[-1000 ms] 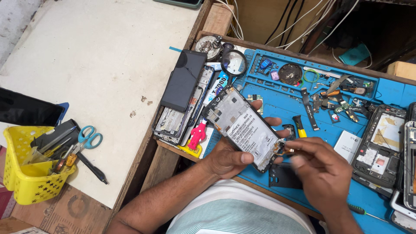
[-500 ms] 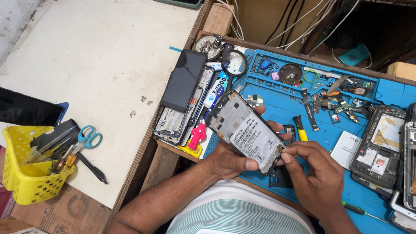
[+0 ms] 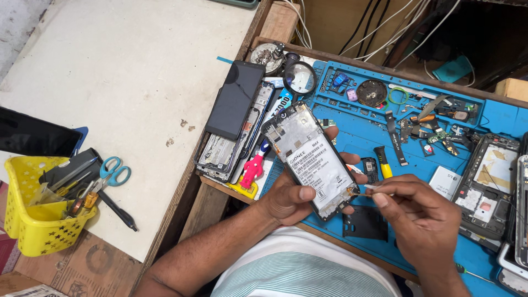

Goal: The person removes a battery from a disassembled smartphone, places it on the workbench, and then reinserts it into the phone chassis. The person uses a screwdriver to adjust components inside the phone.

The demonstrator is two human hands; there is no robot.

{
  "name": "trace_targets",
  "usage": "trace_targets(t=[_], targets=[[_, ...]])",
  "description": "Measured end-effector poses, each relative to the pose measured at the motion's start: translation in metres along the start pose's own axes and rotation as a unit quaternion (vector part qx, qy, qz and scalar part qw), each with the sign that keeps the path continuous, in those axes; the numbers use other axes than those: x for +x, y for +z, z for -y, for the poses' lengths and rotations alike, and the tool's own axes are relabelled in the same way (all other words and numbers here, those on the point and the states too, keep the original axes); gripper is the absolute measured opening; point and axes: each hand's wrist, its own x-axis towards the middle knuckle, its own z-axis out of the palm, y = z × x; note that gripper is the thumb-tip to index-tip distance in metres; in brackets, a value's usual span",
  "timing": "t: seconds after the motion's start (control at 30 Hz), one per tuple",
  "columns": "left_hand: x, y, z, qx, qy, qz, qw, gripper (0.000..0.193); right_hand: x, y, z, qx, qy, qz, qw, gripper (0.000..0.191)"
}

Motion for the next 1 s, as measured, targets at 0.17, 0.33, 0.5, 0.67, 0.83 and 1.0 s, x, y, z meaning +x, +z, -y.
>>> trace_targets(t=[0.17, 0.33, 0.5, 0.67, 0.83, 1.0], targets=[[0.002, 0.000, 0.000, 0.002, 0.003, 0.002, 1.000, 0.106, 0.006, 0.005, 0.012, 0.035, -0.035, 0.009, 0.999, 0.027], [0.001, 0.001, 0.002, 0.024, 0.007, 0.000, 1.000, 0.103, 0.007, 0.015, 0.021, -0.124, -0.087, 0.021, 0.988, 0.037], [0.000, 0.001, 0.005, 0.043, 0.018, 0.000, 0.999, 0.102, 0.007, 0.023, 0.026, -0.212, -0.104, -0.001, 0.972, 0.027], [-0.001, -0.001, 0.004, 0.040, -0.013, -0.004, 0.999, 0.107, 0.004, 0.024, 0.025, -0.272, -0.119, -0.014, 0.955, 0.017], [-0.002, -0.002, 0.004, 0.008, -0.020, -0.001, 1.000, 0.107, -0.003, 0.021, 0.011, -0.112, -0.051, 0.015, 0.992, 0.013], [-0.003, -0.003, 0.000, -0.014, -0.036, 0.007, 0.999, 0.103, -0.008, 0.009, 0.004, -0.025, 0.066, -0.048, 0.996, 0.010]])
